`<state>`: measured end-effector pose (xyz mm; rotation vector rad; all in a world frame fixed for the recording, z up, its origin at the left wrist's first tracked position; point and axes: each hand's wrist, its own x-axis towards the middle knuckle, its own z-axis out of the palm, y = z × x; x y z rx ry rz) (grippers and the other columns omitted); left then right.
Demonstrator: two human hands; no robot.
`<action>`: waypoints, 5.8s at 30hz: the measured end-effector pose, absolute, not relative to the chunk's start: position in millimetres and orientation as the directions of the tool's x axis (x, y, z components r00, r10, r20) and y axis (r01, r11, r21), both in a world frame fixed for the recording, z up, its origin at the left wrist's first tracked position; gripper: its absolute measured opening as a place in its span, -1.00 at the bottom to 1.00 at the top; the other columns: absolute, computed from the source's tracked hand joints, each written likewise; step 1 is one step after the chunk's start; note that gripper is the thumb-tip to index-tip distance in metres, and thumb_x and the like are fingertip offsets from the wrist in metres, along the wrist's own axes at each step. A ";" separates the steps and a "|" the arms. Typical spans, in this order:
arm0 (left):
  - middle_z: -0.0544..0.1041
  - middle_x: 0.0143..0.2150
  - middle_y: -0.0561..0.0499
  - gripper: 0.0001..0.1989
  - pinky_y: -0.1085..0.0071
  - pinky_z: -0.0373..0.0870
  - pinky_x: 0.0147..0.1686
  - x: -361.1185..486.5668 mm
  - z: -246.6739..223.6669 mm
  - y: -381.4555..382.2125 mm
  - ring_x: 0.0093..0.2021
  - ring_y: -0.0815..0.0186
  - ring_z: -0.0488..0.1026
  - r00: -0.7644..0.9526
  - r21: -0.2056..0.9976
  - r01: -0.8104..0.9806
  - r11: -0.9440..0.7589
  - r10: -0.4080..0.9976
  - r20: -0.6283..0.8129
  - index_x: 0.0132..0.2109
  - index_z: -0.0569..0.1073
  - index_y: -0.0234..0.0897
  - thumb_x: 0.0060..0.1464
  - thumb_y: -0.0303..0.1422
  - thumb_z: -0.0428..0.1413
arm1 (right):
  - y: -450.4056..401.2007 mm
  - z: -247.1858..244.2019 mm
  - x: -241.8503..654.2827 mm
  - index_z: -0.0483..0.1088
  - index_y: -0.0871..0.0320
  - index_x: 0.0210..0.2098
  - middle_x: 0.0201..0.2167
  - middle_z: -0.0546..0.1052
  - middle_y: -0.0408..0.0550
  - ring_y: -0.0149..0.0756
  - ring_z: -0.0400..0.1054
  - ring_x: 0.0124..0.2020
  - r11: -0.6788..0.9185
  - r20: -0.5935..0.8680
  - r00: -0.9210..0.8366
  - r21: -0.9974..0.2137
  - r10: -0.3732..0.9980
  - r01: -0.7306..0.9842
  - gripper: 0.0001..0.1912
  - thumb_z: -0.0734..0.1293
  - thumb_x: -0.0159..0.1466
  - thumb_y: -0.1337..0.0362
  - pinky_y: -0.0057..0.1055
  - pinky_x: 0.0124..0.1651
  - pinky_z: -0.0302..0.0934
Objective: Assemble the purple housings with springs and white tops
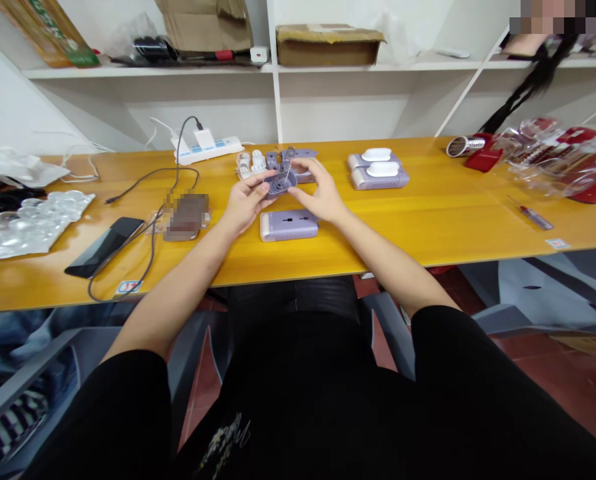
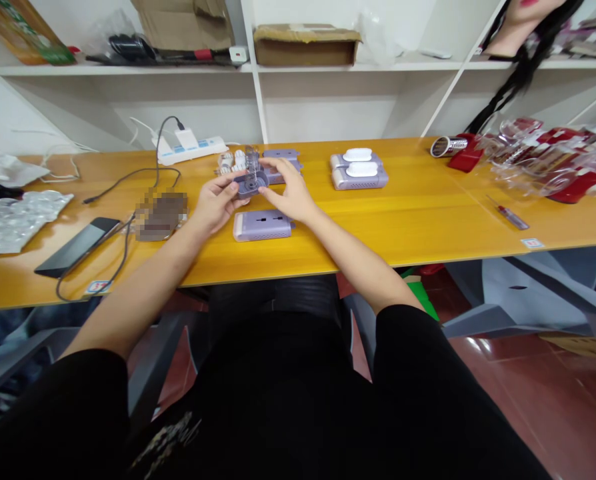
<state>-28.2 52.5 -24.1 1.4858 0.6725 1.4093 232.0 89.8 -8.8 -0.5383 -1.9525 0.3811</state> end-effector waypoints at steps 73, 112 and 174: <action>0.63 0.49 -0.30 0.05 -0.32 0.44 0.62 -88.3 4.7 34.1 0.49 -0.33 0.61 0.459 0.665 0.572 -0.481 0.859 0.227 0.46 0.53 -0.14 -0.07 0.19 0.60 | 112.7 -5.6 255.3 0.62 -0.02 -0.15 -0.17 0.70 -0.08 -0.11 0.56 -0.13 0.314 0.310 -0.186 -0.949 0.932 -0.009 -0.74 0.54 0.45 -0.06 -0.19 0.04 0.49; 0.58 0.57 -0.29 0.02 -0.32 0.38 0.66 -64.5 0.2 31.5 0.55 -0.38 0.52 0.477 0.550 0.615 -0.565 0.822 0.310 0.52 0.50 -0.16 0.00 0.07 0.57 | 100.7 -5.7 247.7 0.63 0.01 -0.09 -0.10 0.71 -0.06 0.00 0.50 0.01 0.471 0.415 -0.260 -0.855 0.872 0.215 -0.78 0.39 0.30 0.24 -0.02 0.32 0.48; 0.57 0.58 -0.32 0.01 -0.34 0.41 0.64 -65.5 -9.4 37.3 0.54 -0.36 0.54 0.469 0.492 0.648 -0.582 0.813 0.345 0.55 0.47 -0.17 0.05 0.06 0.53 | 93.4 -17.7 241.7 0.58 0.02 0.00 -0.03 0.70 0.03 -0.06 0.60 -0.04 0.349 0.296 -0.289 -0.924 0.910 0.154 -0.60 0.61 0.46 -0.13 -0.11 0.02 0.74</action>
